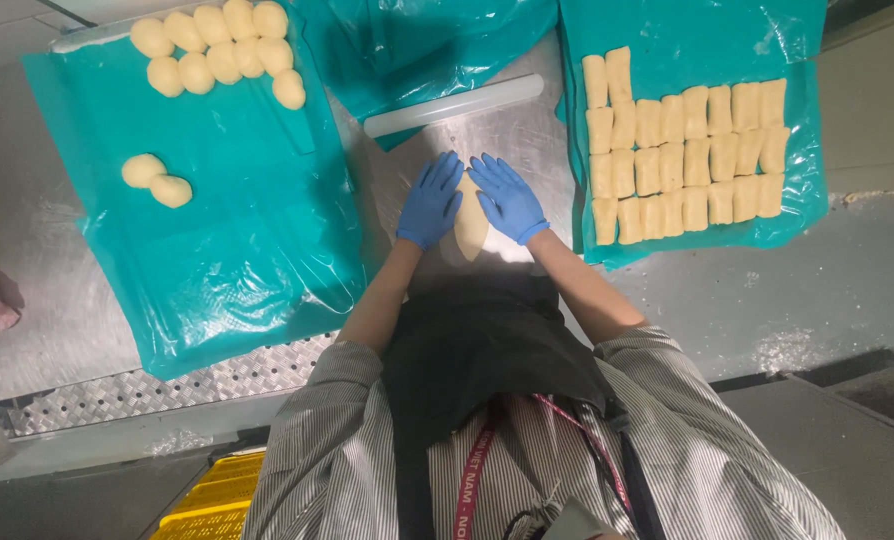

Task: Rolling out individual pieces of dough with a rolling pin and folding them into uniform shapes in a bakery kitchen.

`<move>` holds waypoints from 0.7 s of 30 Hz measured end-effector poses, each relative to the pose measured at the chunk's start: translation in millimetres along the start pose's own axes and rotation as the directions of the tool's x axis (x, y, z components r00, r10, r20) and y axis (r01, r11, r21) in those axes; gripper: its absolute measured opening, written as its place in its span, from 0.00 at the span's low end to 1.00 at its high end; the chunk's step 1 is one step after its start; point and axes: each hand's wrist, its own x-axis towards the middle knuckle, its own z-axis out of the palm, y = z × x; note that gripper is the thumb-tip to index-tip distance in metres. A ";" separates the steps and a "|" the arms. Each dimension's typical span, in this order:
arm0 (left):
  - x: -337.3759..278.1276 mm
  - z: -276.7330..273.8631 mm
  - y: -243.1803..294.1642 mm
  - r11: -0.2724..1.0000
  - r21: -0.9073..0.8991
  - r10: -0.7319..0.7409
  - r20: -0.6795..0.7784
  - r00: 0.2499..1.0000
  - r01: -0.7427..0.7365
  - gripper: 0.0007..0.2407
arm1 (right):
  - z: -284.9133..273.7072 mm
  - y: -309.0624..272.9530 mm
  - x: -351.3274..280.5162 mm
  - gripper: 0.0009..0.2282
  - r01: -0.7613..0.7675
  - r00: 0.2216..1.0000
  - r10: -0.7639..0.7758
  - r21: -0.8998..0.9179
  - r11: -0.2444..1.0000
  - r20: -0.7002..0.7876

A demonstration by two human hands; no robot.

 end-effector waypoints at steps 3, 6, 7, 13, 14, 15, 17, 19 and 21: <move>-36.7 45.7 -33.7 0.997 -0.081 -0.013 0.054 0.998 0.018 0.17 | 4.3 8.2 -5.3 0.20 -0.043 0.997 0.050 -0.110 0.993 0.058; -36.9 17.7 -15.2 0.989 -0.149 0.019 0.045 0.999 -0.012 0.26 | -14.5 -12.7 -4.9 0.28 -0.112 0.993 0.112 -0.001 0.994 0.048; -33.4 2.7 -5.0 0.988 -0.152 0.016 0.047 0.999 -0.009 0.26 | -17.9 -17.5 -8.8 0.28 -0.115 0.992 0.115 -0.001 0.993 0.051; -37.6 -19.0 9.1 0.990 -0.059 0.140 0.395 0.908 -0.127 0.47 | -27.7 -40.1 -19.4 0.46 0.013 0.918 0.046 -0.145 0.989 0.393; -36.8 -19.4 10.7 0.996 -0.035 0.089 0.411 0.907 -0.082 0.48 | -24.2 -36.8 -22.5 0.45 0.028 0.922 0.042 -0.175 0.984 0.385; -33.9 -19.8 10.4 0.999 -0.008 0.042 0.425 0.904 -0.042 0.48 | -20.6 -32.5 -23.8 0.45 0.044 0.927 0.038 -0.209 0.977 0.373; -47.5 0.3 -1.5 0.998 0.051 0.012 0.381 0.925 -0.034 0.47 | -15.1 -25.1 -28.3 0.44 0.060 0.939 0.026 -0.240 0.969 0.344; -49.3 1.8 -1.5 0.994 0.106 -0.015 0.338 0.941 -0.022 0.46 | -14.2 -23.9 -30.8 0.43 0.070 0.949 0.019 -0.270 0.960 0.316; -37.7 -16.1 8.7 0.997 -0.074 0.023 0.375 0.927 0.005 0.48 | -18.0 -28.2 -28.4 0.43 0.040 0.937 0.032 -0.198 0.979 0.347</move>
